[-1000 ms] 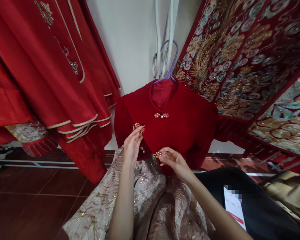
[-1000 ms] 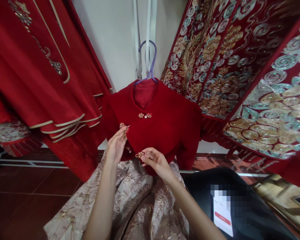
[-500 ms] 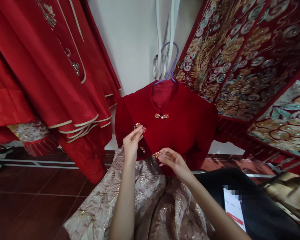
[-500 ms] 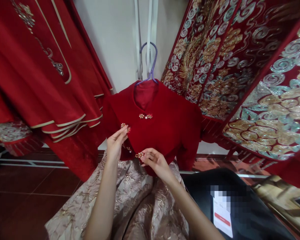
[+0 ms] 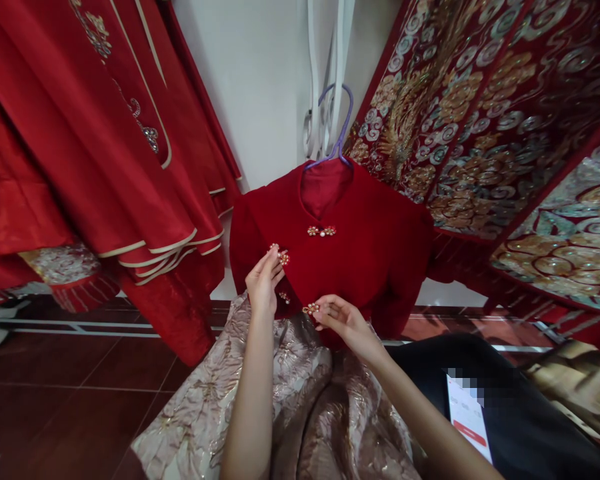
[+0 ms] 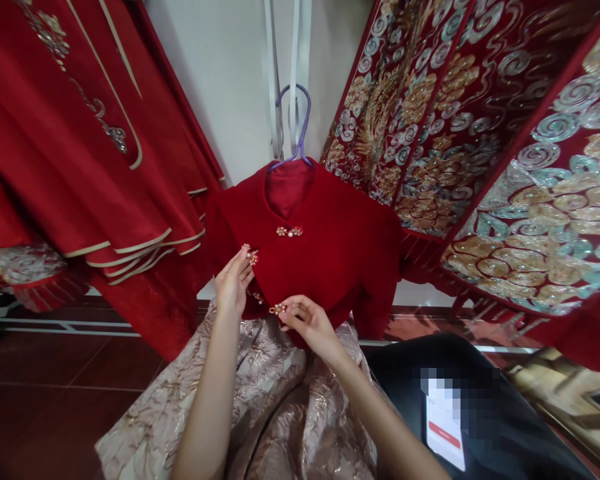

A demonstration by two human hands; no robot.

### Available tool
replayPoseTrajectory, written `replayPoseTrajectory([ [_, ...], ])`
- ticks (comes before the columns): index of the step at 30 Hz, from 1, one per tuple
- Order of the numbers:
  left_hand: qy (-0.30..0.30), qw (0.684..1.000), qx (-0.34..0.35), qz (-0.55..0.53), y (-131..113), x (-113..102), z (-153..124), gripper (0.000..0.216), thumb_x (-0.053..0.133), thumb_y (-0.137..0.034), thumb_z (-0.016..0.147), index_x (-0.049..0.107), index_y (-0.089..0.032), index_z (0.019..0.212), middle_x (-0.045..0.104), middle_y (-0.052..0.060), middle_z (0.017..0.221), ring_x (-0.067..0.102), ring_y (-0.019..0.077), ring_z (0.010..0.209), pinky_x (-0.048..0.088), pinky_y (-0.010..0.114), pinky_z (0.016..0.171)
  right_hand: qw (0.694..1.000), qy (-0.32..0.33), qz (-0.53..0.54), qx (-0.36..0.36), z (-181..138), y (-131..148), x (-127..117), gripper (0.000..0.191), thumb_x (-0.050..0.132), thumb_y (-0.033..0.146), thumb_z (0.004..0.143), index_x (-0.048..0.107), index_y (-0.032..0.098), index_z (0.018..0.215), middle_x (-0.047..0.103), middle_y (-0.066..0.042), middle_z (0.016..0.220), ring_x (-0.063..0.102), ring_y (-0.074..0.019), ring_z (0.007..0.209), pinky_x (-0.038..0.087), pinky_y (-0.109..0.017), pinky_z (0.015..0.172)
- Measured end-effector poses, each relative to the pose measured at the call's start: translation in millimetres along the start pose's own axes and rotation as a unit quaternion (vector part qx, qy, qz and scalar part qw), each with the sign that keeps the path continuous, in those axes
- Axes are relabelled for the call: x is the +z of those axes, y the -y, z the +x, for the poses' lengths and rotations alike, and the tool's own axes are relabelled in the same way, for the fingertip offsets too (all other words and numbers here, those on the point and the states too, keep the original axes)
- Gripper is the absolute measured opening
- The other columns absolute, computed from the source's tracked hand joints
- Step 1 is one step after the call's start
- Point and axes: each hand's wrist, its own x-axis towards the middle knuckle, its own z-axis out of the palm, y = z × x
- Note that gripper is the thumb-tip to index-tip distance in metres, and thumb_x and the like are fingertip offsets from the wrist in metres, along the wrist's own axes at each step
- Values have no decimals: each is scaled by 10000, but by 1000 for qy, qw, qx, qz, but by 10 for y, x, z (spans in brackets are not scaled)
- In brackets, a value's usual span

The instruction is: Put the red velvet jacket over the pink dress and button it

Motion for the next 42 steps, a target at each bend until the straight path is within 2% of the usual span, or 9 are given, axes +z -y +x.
replayPoseTrajectory([
  [4, 7, 1000, -1, 7, 34, 1, 13, 372, 831, -310, 613, 760, -194, 960, 739, 98, 1047, 685, 134, 824, 491, 231, 758, 1000, 2, -5, 0, -15, 16, 7, 320, 816, 351, 680, 621, 207, 888, 571, 33, 754, 549, -96, 700, 541, -234, 671],
  [16, -50, 998, 26, 19, 80, 19, 32, 386, 893, -301, 498, 732, -141, 810, 750, 71, 797, 700, 145, 745, 537, 262, 741, 1000, -5, -17, -19, -14, -34, 35, 330, 815, 383, 670, 613, 203, 860, 532, 28, 749, 537, -111, 722, 551, -250, 658],
  [25, -20, 999, -22, 36, 46, -20, 46, 398, 902, -287, 495, 733, -125, 818, 749, 84, 820, 697, 143, 748, 541, 283, 782, 999, -5, -30, -29, -23, -11, 48, 320, 807, 403, 678, 608, 214, 842, 522, 16, 761, 541, -125, 737, 562, -260, 661],
  [31, 3, 997, -17, 78, 89, -9, 67, 432, 901, -290, 472, 681, -122, 804, 683, 12, 642, 644, 118, 628, 517, 256, 690, 999, -2, -37, -40, -19, -24, 43, 305, 792, 403, 697, 608, 210, 845, 525, 12, 781, 533, -127, 752, 556, -270, 670],
  [33, 2, 996, 3, 88, 113, 3, 42, 447, 889, -309, 501, 639, -133, 827, 657, -4, 640, 626, 116, 621, 499, 243, 650, 998, 5, -42, -41, -16, 9, 10, 288, 785, 389, 707, 601, 207, 835, 505, 14, 780, 525, -125, 749, 551, -271, 669],
  [35, -7, 989, 87, 120, 86, 48, 7, 426, 862, -329, 571, 601, -150, 857, 609, -28, 647, 584, 94, 599, 466, 218, 610, 997, 22, -58, -43, -21, 82, -59, 265, 778, 362, 713, 595, 203, 820, 491, 15, 789, 516, -118, 733, 540, -265, 654],
  [37, -6, 961, 212, 178, -18, 139, -25, 366, 811, -338, 669, 587, -168, 903, 560, -37, 683, 527, 75, 593, 436, 205, 600, 995, 47, -81, -46, -43, 194, -162, 234, 763, 321, 722, 584, 203, 816, 486, 15, 801, 508, -114, 720, 526, -257, 633],
  [39, 35, 907, 320, 273, -189, 269, -37, 266, 732, -345, 774, 611, -188, 951, 557, -7, 770, 508, 89, 649, 432, 216, 629, 990, 75, -110, -42, -90, 327, -281, 204, 738, 269, 734, 567, 206, 827, 489, 15, 800, 504, -115, 714, 518, -262, 633],
  [42, 163, 775, 399, 463, -470, 475, 3, 179, 629, -368, 863, 687, -227, 956, 569, 52, 920, 517, 169, 849, 444, 270, 701, 979, 110, -167, -38, -191, 517, -440, 175, 682, 181, 748, 547, 209, 855, 504, 18, 787, 500, -113, 709, 489, -260, 648],
])
